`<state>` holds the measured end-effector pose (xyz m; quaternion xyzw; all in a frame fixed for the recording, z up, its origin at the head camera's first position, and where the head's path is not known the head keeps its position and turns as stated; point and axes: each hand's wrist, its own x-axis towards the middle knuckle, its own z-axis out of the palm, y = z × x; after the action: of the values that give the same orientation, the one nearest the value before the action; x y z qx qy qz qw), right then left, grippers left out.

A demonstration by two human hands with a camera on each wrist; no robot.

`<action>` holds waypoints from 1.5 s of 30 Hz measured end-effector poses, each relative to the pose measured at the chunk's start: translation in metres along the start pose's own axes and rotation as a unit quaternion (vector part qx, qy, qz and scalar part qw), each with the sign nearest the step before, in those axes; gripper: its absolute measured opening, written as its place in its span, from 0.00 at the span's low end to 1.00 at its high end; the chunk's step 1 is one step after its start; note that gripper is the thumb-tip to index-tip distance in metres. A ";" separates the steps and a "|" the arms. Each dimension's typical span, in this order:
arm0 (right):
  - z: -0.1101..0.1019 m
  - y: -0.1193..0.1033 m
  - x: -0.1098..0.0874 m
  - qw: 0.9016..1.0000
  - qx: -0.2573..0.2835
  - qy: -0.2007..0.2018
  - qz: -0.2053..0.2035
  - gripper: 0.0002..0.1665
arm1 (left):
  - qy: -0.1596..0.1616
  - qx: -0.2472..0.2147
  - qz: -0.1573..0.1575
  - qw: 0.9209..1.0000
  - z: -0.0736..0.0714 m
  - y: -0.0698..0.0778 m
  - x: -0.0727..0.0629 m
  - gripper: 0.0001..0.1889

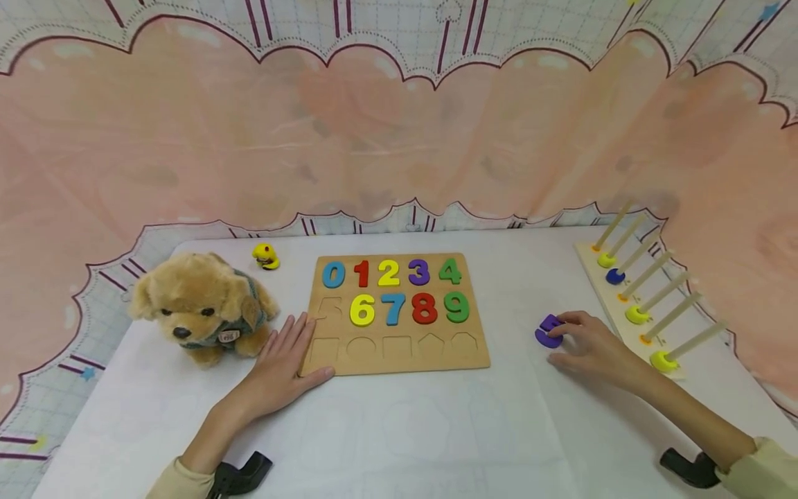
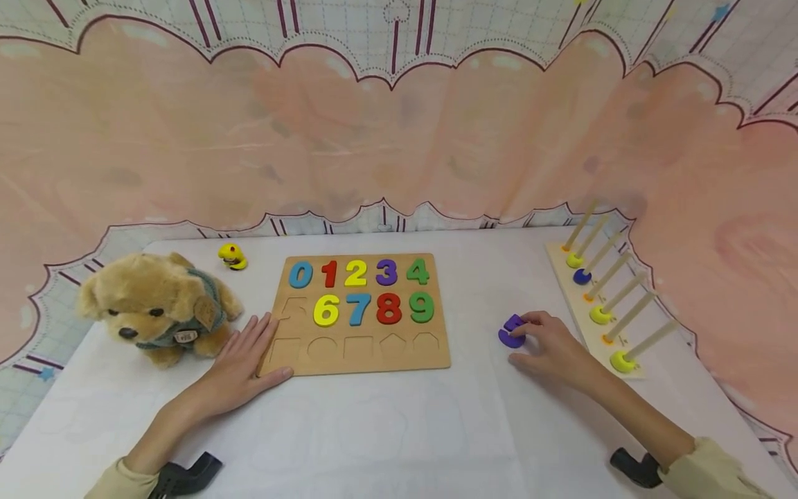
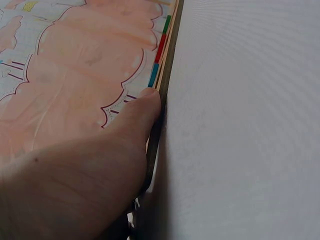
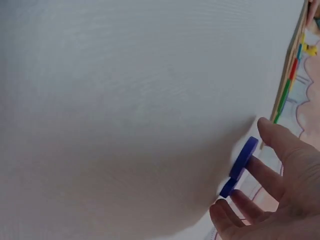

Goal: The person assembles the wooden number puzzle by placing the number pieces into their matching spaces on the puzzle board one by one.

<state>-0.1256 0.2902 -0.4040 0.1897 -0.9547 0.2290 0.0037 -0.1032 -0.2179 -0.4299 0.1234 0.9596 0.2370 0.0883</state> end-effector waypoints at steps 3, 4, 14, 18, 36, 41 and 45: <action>0.002 0.000 0.002 1.000 -0.003 -0.014 0.013 0.18 | 0.005 0.002 0.004 1.000 0.000 0.000 0.000 0.52; 0.002 0.000 0.002 1.000 -0.003 -0.013 0.015 0.18 | 0.006 0.002 0.005 1.000 0.000 0.000 0.000 0.52; 0.003 0.004 0.005 1.000 -0.015 -0.004 0.027 0.13 | 0.008 0.001 0.009 1.000 -0.001 0.002 -0.001 0.51; 0.001 0.002 0.009 0.999 -0.020 0.020 0.014 0.08 | 0.009 0.004 0.009 1.000 -0.002 0.001 0.000 0.51; 0.005 -0.052 0.041 0.996 0.004 0.046 -0.071 0.08 | 0.004 0.009 0.000 1.000 -0.001 0.001 0.000 0.52; 0.013 -0.072 0.055 0.996 0.040 0.016 -0.079 0.08 | 0.010 0.008 0.000 1.000 -0.002 0.000 -0.002 0.51; 0.024 -0.096 0.071 0.993 0.070 -0.014 -0.097 0.08 | 0.010 0.004 0.004 1.000 -0.001 0.001 -0.002 0.51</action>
<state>-0.1547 0.1751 -0.3768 0.2847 -0.9133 0.2911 -0.0006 -0.1018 -0.2182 -0.4285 0.1252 0.9608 0.2348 0.0773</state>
